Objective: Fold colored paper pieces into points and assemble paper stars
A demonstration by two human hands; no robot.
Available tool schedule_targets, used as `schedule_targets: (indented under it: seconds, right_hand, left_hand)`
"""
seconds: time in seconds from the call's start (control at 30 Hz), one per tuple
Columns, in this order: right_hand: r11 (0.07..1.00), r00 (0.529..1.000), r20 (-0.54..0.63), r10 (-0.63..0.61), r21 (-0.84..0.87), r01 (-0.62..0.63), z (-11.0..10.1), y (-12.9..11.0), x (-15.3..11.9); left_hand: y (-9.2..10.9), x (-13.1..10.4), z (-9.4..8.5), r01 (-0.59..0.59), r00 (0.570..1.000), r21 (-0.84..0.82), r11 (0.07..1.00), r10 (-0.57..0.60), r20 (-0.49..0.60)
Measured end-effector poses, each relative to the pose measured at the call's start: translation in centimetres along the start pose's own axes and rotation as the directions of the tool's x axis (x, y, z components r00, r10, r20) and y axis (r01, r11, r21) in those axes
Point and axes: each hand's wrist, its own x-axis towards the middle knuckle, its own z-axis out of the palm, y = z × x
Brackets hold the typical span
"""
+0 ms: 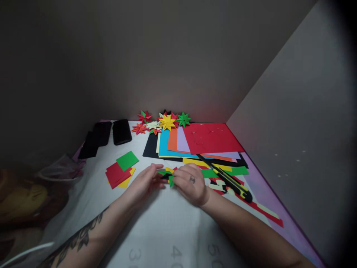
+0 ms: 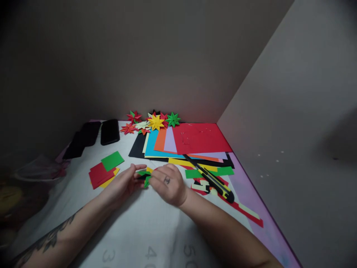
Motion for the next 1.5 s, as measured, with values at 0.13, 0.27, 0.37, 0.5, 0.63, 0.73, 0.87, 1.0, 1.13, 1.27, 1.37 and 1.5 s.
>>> schedule_targets:
  seconds: [0.13,0.27,0.37,0.5,0.63,0.73,0.87,1.0,1.13,1.27,1.37,1.5]
  right_hand:
    - [0.994,0.970,0.221,-0.104,-0.004,0.108,-0.5,-0.2,0.0]
    - [0.976,0.957,0.211,-0.199,-0.051,0.214,-0.2,0.1,0.3]
    - [0.973,0.961,0.170,-0.217,-0.036,0.226,0.1,0.7,0.1]
    - [0.990,0.990,-0.140,-0.023,0.134,0.042,1.1,0.8,-0.3]
    - [0.810,0.869,-0.168,0.465,0.476,-0.341,2.4,0.1,0.1]
    - [0.583,0.780,0.087,0.620,0.614,-0.532,3.0,-0.4,0.6]
    - [0.499,0.716,0.170,0.677,0.610,-0.616,3.0,-0.6,0.9]
    - [0.486,0.695,0.161,0.701,0.606,-0.630,2.7,-0.3,0.9]
    - [0.506,0.696,0.155,0.701,0.580,-0.639,2.8,-0.4,0.6]
    - [0.512,0.710,0.159,0.686,0.587,-0.627,2.9,-0.6,0.3]
    - [0.418,0.694,0.212,0.688,0.666,-0.618,2.6,-0.8,0.6]
    - [0.385,0.695,0.184,0.695,0.720,-0.577,2.3,-0.9,0.8]
  left_hand:
    - [0.7,-0.5,0.1,0.135,0.979,-0.131,0.982,-0.112,0.169]
    - [0.8,-0.2,-0.4,0.087,0.980,-0.127,0.988,-0.062,0.188]
    - [0.4,0.4,-0.9,0.060,0.994,-0.089,0.994,-0.051,0.097]
    - [0.0,0.9,-1.2,-0.030,1.000,0.009,1.000,0.030,-0.008]
    - [-0.1,0.8,-0.9,-0.099,0.993,0.048,0.994,0.102,-0.056]
    - [-0.1,0.5,-0.5,-0.094,0.994,0.062,0.994,0.097,-0.051]
    - [0.3,0.2,-0.1,-0.045,0.999,0.044,0.998,0.045,-0.002]
    - [0.5,0.1,-0.1,0.022,1.000,-0.004,1.000,-0.022,-0.011]
    - [0.1,0.0,0.0,-0.069,0.995,0.219,0.973,0.082,-0.053]
    - [-0.1,-0.1,0.3,-0.098,0.976,0.473,0.876,0.179,-0.128]
    - [-0.1,-0.1,0.4,-0.101,0.966,0.470,0.877,0.200,-0.165]
    - [-0.1,0.0,0.2,-0.129,0.956,0.415,0.901,0.225,-0.191]
